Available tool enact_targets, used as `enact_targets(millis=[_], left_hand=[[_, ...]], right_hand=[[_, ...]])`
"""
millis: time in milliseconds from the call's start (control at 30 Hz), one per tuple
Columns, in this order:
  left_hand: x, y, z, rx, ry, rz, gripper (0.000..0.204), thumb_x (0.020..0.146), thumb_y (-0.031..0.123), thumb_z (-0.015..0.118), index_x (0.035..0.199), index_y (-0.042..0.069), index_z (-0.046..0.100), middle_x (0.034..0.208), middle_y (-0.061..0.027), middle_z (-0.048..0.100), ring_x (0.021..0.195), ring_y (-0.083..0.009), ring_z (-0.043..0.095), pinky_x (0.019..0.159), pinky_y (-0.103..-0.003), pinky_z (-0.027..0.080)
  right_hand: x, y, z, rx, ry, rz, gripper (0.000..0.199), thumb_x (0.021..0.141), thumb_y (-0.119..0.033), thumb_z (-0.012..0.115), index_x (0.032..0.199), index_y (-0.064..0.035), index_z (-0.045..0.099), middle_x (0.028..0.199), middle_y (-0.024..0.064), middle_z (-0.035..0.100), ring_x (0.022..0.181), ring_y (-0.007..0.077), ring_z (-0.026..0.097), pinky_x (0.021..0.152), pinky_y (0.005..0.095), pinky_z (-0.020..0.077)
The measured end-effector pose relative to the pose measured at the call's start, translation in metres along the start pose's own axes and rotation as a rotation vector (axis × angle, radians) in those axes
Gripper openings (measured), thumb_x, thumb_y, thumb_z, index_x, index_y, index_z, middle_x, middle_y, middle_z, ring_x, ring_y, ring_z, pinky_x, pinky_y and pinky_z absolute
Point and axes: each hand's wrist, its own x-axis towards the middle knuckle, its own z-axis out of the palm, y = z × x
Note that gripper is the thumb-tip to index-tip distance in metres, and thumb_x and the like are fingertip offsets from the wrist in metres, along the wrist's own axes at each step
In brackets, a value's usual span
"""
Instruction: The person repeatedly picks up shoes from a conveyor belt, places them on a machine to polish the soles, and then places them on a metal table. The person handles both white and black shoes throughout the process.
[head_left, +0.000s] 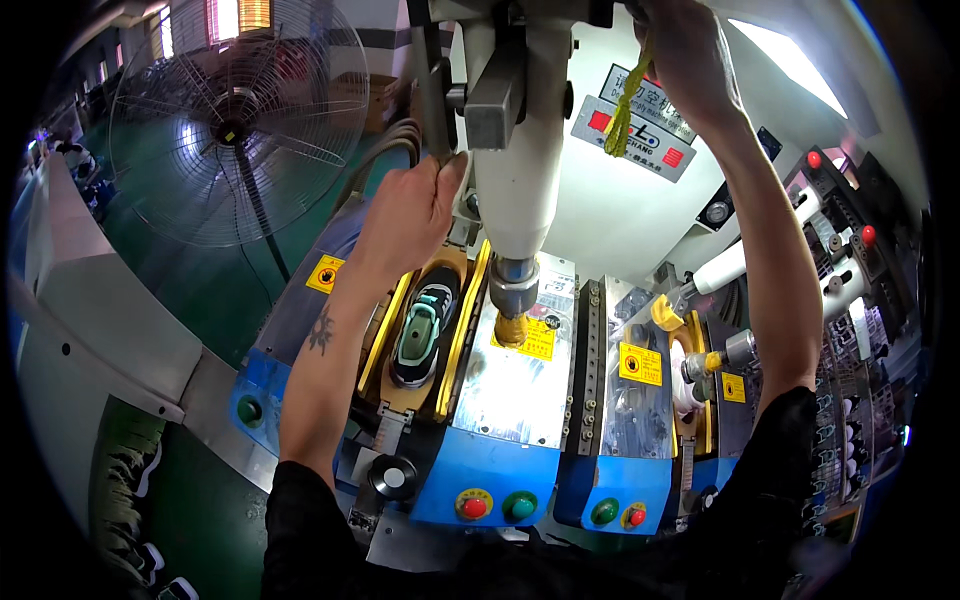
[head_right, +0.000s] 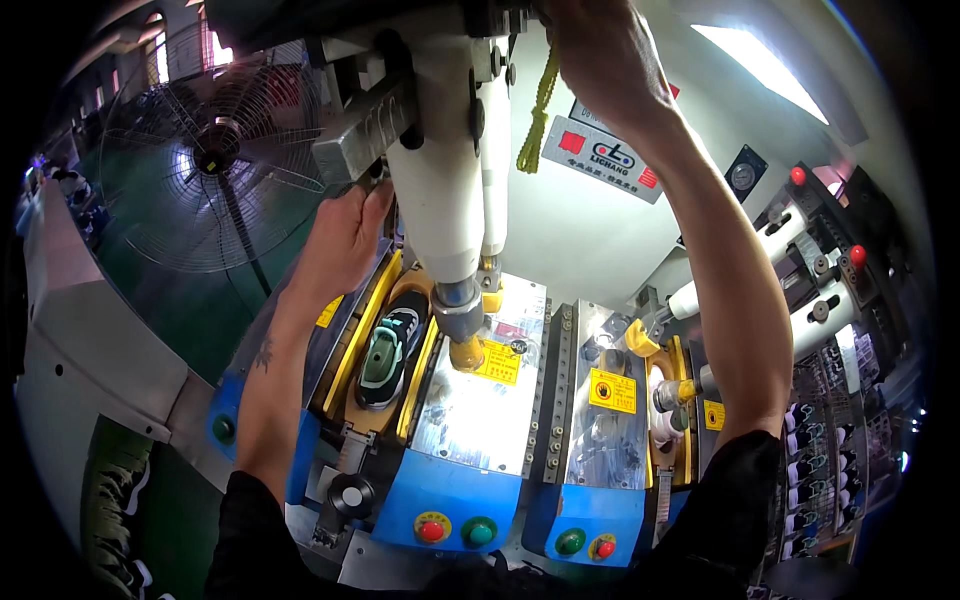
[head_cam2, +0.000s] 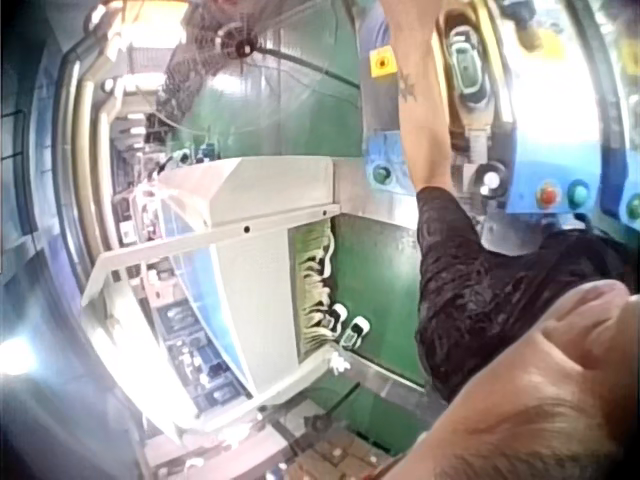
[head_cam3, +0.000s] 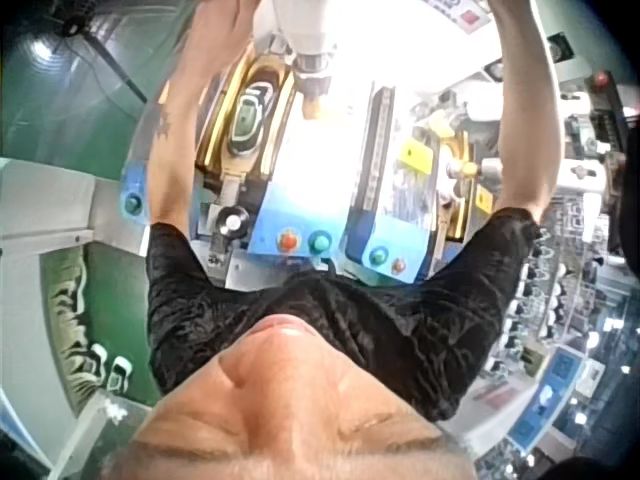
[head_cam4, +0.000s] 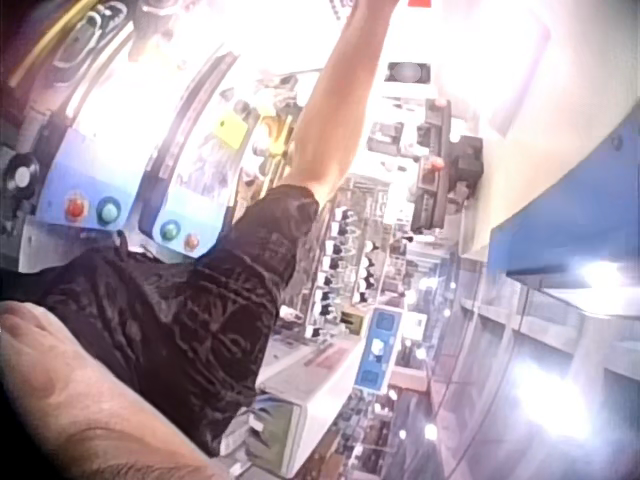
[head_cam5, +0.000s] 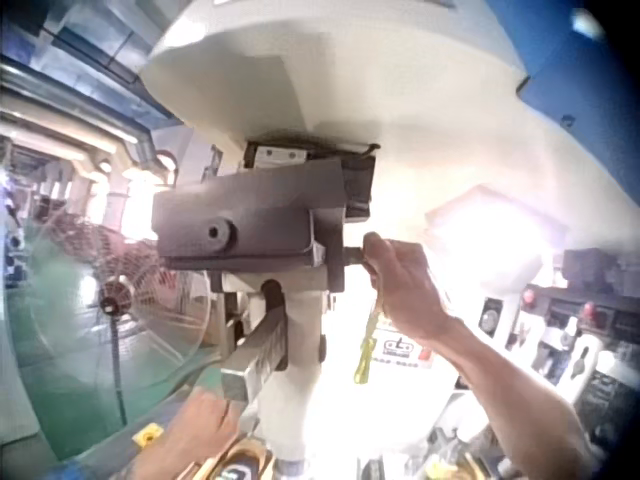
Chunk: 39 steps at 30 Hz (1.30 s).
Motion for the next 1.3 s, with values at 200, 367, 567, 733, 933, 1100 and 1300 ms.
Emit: enact_targets(millis=[200,367,567,733,933,1100,1300], left_hand=[[-0.004,-0.005,0.000,0.047,0.051,-0.010,0.028,0.101,0.019,0.052,0.087,-0.004,0.060,0.074,-0.0298,0.061,0.072,-0.0518,0.060,0.064,-0.056,0.046],[0.002,-0.006,0.008,0.005,0.033,-0.016,0.030,0.102,0.019,0.051,0.086,-0.005,0.060,0.074,-0.0302,0.061,0.072,-0.0503,0.061,0.065,-0.057,0.046],[0.000,0.002,0.016,-0.030,0.064,0.080,0.029,0.104,0.016,0.045,0.093,-0.006,0.060,0.076,-0.0267,0.060,0.071,-0.0476,0.059,0.064,-0.049,0.046],[-0.003,-0.014,-0.002,0.082,0.034,0.013,0.023,0.101,0.015,0.051,0.095,-0.004,0.062,0.079,-0.0277,0.064,0.070,-0.0497,0.060,0.063,-0.055,0.046],[0.001,0.005,0.010,0.054,-0.031,-0.109,0.029,0.104,0.021,0.049,0.096,-0.003,0.063,0.079,-0.0288,0.064,0.074,-0.0491,0.062,0.068,-0.056,0.046],[0.013,-0.016,0.019,0.044,0.067,0.112,0.032,0.106,0.020,0.046,0.097,-0.006,0.061,0.074,-0.0262,0.060,0.065,-0.0436,0.059,0.062,-0.047,0.045],[0.004,-0.004,-0.014,0.102,-0.012,-0.039,0.032,0.104,0.018,0.049,0.082,-0.005,0.057,0.075,-0.0298,0.061,0.069,-0.0499,0.060,0.061,-0.054,0.045]], right_hand=[[0.016,0.013,0.007,-0.069,0.029,-0.044,0.054,0.110,-0.044,0.036,0.070,-0.0094,0.048,0.059,-0.0056,0.035,0.053,0.0090,0.031,0.045,0.0321,0.0247],[0.005,0.013,0.005,0.225,-0.016,-0.053,0.048,0.109,-0.038,0.043,0.068,-0.0131,0.045,0.060,-0.0092,0.033,0.054,0.0044,0.030,0.047,0.0280,0.0223],[0.001,0.042,0.011,0.036,0.121,-0.010,0.051,0.109,-0.035,0.042,0.066,-0.0098,0.047,0.059,-0.0065,0.037,0.054,0.0060,0.033,0.045,0.0301,0.0230],[0.006,-0.012,0.023,0.240,0.115,0.206,0.040,0.104,-0.021,0.041,0.066,-0.0102,0.044,0.055,-0.0066,0.033,0.046,0.0066,0.028,0.040,0.0292,0.0219],[0.011,0.034,0.006,0.067,0.043,-0.069,0.051,0.109,-0.029,0.042,0.068,-0.0001,0.054,0.054,0.0000,0.040,0.048,0.0104,0.032,0.041,0.0342,0.0247],[-0.005,0.015,0.009,0.021,-0.008,0.114,0.050,0.108,-0.030,0.041,0.075,0.0011,0.061,0.057,0.0030,0.049,0.052,0.0107,0.042,0.045,0.0344,0.0312],[0.020,0.015,0.018,0.167,0.117,-0.122,0.051,0.106,-0.033,0.046,0.070,0.0013,0.058,0.056,0.0000,0.046,0.053,0.0088,0.044,0.048,0.0306,0.0363]])
